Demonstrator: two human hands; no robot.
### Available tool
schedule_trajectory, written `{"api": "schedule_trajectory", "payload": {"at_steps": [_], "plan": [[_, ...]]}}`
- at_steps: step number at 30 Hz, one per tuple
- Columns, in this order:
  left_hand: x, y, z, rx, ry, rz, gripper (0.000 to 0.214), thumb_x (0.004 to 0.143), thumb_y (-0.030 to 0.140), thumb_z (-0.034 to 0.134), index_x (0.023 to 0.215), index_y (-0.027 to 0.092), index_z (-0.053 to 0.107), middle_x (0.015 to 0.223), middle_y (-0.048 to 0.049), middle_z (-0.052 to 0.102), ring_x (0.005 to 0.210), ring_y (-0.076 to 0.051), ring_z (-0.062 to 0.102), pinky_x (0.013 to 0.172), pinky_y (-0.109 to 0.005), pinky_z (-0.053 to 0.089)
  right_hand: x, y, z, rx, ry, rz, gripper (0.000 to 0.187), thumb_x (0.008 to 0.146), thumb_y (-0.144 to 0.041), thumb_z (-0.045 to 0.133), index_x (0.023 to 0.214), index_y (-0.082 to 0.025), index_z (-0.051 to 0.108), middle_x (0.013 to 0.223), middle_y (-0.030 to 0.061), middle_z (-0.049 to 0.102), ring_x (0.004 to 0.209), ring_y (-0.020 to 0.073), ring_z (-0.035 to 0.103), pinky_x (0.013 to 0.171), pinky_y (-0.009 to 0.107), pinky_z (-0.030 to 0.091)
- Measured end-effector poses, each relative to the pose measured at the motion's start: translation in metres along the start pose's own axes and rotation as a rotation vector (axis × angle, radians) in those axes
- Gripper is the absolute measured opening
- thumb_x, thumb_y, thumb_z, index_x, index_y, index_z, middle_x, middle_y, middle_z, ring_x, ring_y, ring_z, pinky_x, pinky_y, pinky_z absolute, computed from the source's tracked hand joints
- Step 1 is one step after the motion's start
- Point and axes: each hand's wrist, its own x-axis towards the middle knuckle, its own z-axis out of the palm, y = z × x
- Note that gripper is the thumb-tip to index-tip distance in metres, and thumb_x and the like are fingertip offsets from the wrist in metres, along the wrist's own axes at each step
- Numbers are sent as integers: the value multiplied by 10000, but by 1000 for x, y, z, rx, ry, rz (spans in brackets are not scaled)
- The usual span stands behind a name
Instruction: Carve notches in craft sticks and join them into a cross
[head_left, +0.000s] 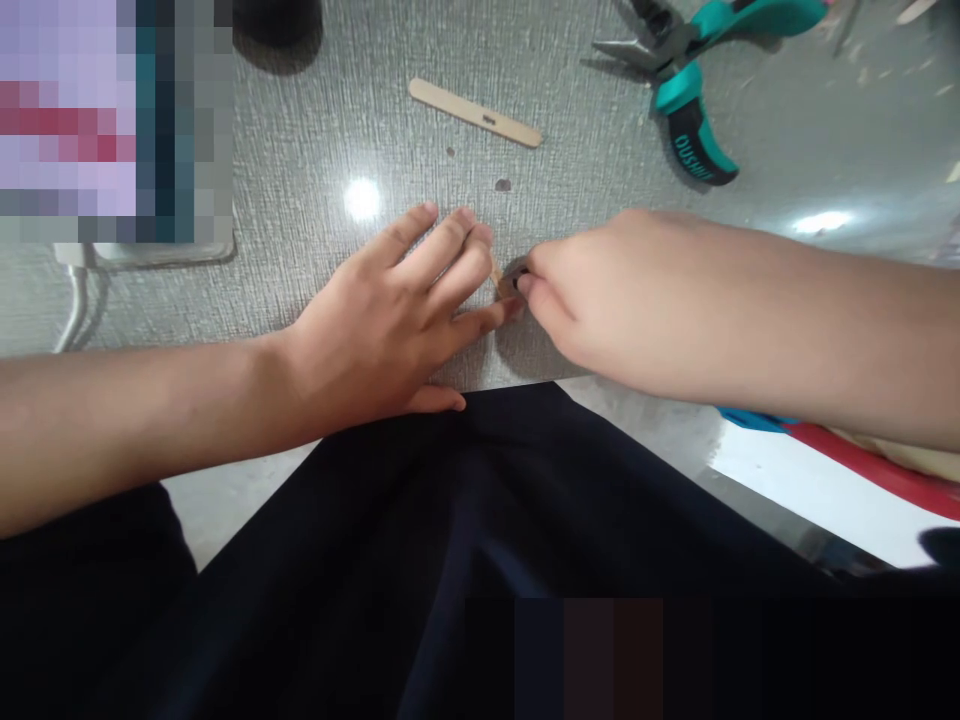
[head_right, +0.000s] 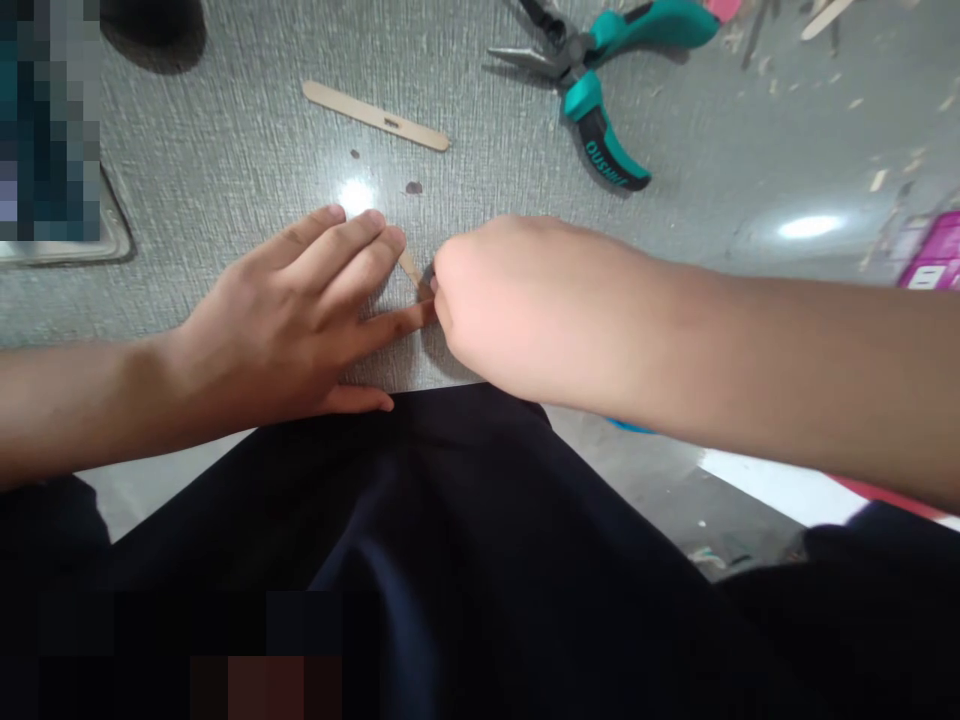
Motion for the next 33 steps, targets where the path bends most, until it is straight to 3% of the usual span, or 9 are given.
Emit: {"api": "schedule_trajectory", "payload": {"at_steps": [3, 8, 12, 17, 21, 25, 33], "plan": [[2, 1, 0, 3, -4, 2, 838, 1084, 637, 740, 1810, 273, 536, 1900, -145, 494, 1799, -545, 454, 1462, -817, 415, -3, -6, -4, -109, -64, 96, 367, 1136, -302, 571, 771, -279, 594, 596, 29, 509, 624, 227, 518, 722, 411, 355], [6, 4, -3, 12, -16, 0, 881, 1067, 606, 778, 1825, 246, 510, 1874, -167, 517, 1792, -538, 465, 1468, -801, 419, -8, -3, 9, 32, -11, 30, 325, 1179, -286, 469, 855, -280, 495, 734, 36, 664, 675, 208, 574, 708, 382, 351], [6, 4, -3, 15, -24, -7, 832, 1088, 615, 716, 1813, 252, 528, 1873, -152, 506, 1797, -548, 448, 1461, -819, 410, -8, 6, 22, 12, 29, 31, 292, 1175, -328, 471, 911, -272, 581, 762, 41, 669, 668, 233, 556, 695, 378, 353], [5, 2, -2, 21, -25, 5, 844, 1086, 662, 666, 1812, 254, 526, 1859, -149, 496, 1789, -569, 445, 1447, -843, 412, -11, 6, 22, -11, 55, -21, 325, 1168, -349, 441, 1022, -256, 717, 790, 65, 684, 671, 256, 546, 723, 397, 361], [4, 1, -2, 32, -17, 12, 868, 1063, 640, 732, 1810, 253, 519, 1864, -171, 495, 1784, -570, 456, 1456, -825, 415, -13, 4, 21, -35, 52, -17, 367, 1170, -365, 410, 1055, -255, 741, 787, 73, 669, 673, 264, 529, 725, 403, 360], [3, 0, 0, 12, -8, 9, 860, 1095, 643, 686, 1832, 249, 485, 1876, -166, 474, 1796, -582, 434, 1464, -832, 393, -12, 4, 21, -47, 52, -28, 368, 1169, -349, 418, 1079, -240, 758, 817, 86, 710, 662, 256, 521, 713, 400, 351], [3, 1, -1, -2, -15, -2, 838, 1103, 635, 703, 1817, 250, 495, 1880, -176, 475, 1793, -561, 446, 1463, -814, 405, -13, 0, 22, -147, 47, 11, 462, 1183, -375, 382, 1202, -203, 810, 866, 134, 749, 727, 303, 633, 702, 415, 338]]}}
